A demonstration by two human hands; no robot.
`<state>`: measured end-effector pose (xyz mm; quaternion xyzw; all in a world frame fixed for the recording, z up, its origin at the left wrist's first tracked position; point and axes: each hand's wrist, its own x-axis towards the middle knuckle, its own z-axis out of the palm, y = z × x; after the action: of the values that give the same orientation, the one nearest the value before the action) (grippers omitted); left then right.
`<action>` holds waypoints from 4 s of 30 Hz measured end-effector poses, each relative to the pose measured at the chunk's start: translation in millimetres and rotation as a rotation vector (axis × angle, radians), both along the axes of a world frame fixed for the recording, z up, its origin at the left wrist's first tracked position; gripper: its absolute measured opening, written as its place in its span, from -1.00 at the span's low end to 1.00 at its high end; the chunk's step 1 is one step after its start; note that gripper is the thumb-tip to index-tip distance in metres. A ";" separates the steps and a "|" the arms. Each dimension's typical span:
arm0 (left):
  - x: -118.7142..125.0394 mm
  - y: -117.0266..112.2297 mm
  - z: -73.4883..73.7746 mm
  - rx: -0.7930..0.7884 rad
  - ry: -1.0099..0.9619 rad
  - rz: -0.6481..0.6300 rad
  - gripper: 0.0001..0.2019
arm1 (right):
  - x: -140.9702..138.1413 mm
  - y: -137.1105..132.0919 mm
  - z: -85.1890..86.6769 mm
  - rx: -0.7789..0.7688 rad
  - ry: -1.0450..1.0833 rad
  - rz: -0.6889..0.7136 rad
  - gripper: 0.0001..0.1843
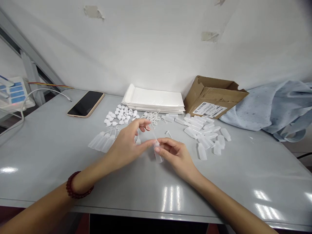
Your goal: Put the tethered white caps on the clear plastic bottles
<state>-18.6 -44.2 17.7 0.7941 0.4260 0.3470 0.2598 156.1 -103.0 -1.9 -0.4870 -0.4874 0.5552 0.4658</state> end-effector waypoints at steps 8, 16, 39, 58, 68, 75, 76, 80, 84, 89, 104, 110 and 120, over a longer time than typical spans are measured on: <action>0.9 -2.3 -5.8 0.497 0.048 -0.261 -0.96 | 0.2 0.8 -3.7 0.125 -0.103 -0.110 -0.72; -1.8 -1.2 -11.0 0.736 0.272 -0.311 -0.87 | 0.7 0.7 -11.0 0.282 -0.241 -0.092 -0.80; 4.8 -6.6 2.1 -0.329 -0.117 -0.137 -0.80 | 3.3 -1.5 -6.0 0.634 -0.506 -0.008 -0.72; 6.0 -3.4 2.5 -0.456 -0.140 -0.037 -0.82 | 9.1 2.6 9.8 0.005 -0.063 -0.088 -0.69; 15.1 -17.3 -14.5 0.374 -0.095 0.059 -0.89 | -2.6 -3.3 6.8 0.211 -0.234 -0.278 -0.76; 17.8 -22.9 -12.8 0.394 -0.088 -0.080 -0.88 | -4.7 -5.0 5.2 0.465 -0.403 -0.230 -0.88; 18.2 -22.9 -12.9 0.387 -0.081 -0.088 -0.88 | -3.9 -4.3 5.6 0.490 -0.417 -0.230 -0.87; 20.0 -21.9 -16.6 0.378 -0.071 -0.082 -0.89 | -2.1 -1.9 5.5 0.394 -0.376 -0.217 -0.84; 20.3 -22.2 -21.3 0.371 -0.059 -0.030 -0.94 | -2.9 -0.6 2.6 0.290 -0.317 -0.223 -0.84; 20.9 -25.8 -19.0 0.196 -0.032 0.001 -0.88 | -5.0 -2.3 3.5 0.254 -0.280 -0.240 -0.85; 19.3 -20.0 1.3 -0.443 -0.195 -0.036 -0.83 | 2.7 11.8 -3.1 -0.219 0.515 0.085 -0.88; 15.3 -12.6 -4.2 -0.603 -0.365 -0.196 -0.85 | 9.4 14.0 0.0 -0.245 0.525 0.211 -0.86; 13.2 -8.7 -8.9 -0.568 -0.353 -0.157 -0.82 | 8.0 3.7 16.3 0.024 -0.117 -0.061 -0.71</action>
<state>-5.4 -53.0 8.8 0.6482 0.3917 0.3254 0.5662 164.1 -99.3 14.3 -0.5277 -0.5053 0.5056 0.4589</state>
